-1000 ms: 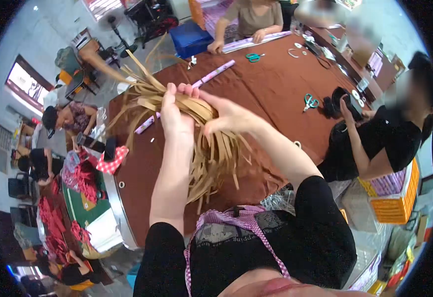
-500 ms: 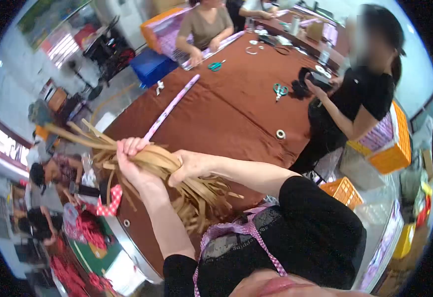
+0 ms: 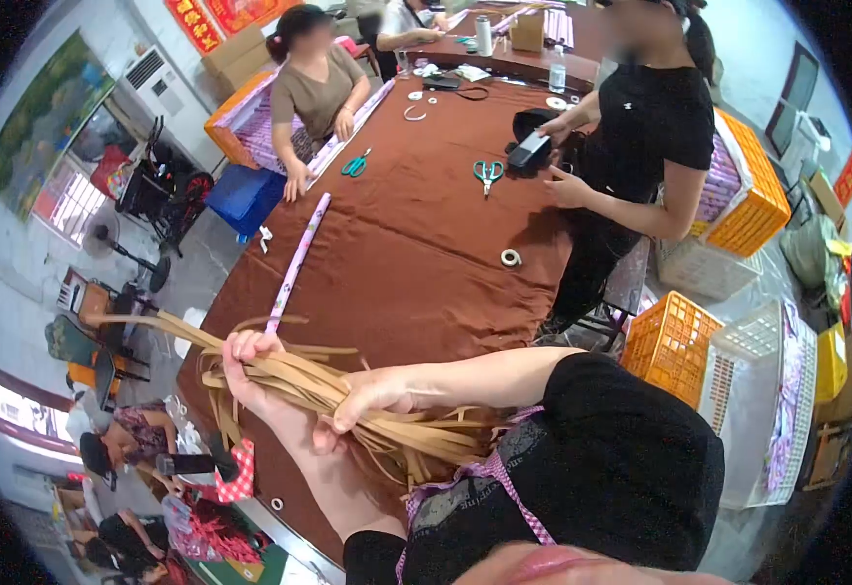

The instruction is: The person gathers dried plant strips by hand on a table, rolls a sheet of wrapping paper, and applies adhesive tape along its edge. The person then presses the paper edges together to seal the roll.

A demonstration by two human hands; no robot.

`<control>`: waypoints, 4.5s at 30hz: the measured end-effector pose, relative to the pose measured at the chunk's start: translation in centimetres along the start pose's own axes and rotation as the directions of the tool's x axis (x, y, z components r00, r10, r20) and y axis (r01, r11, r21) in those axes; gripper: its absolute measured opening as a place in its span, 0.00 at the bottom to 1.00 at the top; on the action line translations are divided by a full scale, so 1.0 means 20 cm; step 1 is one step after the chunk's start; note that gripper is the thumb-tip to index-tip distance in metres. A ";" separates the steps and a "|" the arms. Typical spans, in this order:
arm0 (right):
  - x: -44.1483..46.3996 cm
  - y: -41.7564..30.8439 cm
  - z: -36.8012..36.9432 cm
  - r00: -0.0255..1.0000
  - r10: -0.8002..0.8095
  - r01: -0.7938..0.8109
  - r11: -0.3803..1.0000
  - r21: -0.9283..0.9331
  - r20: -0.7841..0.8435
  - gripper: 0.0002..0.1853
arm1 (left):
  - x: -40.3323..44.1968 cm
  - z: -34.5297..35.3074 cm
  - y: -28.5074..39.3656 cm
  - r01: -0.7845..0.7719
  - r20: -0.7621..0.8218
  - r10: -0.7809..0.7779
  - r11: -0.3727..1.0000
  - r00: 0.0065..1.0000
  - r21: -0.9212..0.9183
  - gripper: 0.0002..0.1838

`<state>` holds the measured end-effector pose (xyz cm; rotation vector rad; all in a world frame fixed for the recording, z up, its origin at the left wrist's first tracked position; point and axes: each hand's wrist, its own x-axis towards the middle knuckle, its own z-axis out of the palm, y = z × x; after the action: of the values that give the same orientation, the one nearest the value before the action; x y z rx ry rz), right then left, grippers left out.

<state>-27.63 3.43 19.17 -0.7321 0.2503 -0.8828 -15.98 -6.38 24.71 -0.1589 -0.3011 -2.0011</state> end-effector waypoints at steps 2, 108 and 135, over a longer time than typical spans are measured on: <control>-0.05 -0.03 -0.01 0.997 -0.074 0.073 0.993 0.094 0.016 0.16 | 0.08 -0.08 -0.01 0.090 0.060 -0.089 0.996 0.994 -0.015 0.06; -1.49 -0.84 0.23 0.350 -0.623 -0.062 0.730 -0.681 -0.699 0.17 | -0.20 -0.23 -1.13 0.147 0.127 -0.516 0.456 0.847 0.878 0.33; -0.11 -0.65 -0.37 0.236 -0.766 0.435 0.633 -0.640 -0.598 0.09 | -0.57 -0.36 -0.87 0.726 0.397 -0.639 0.678 0.659 -0.113 0.58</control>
<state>-40.54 -3.87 22.32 -0.6601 1.0973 -2.0377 -26.63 8.61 12.59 -0.6394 -0.3353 -2.7917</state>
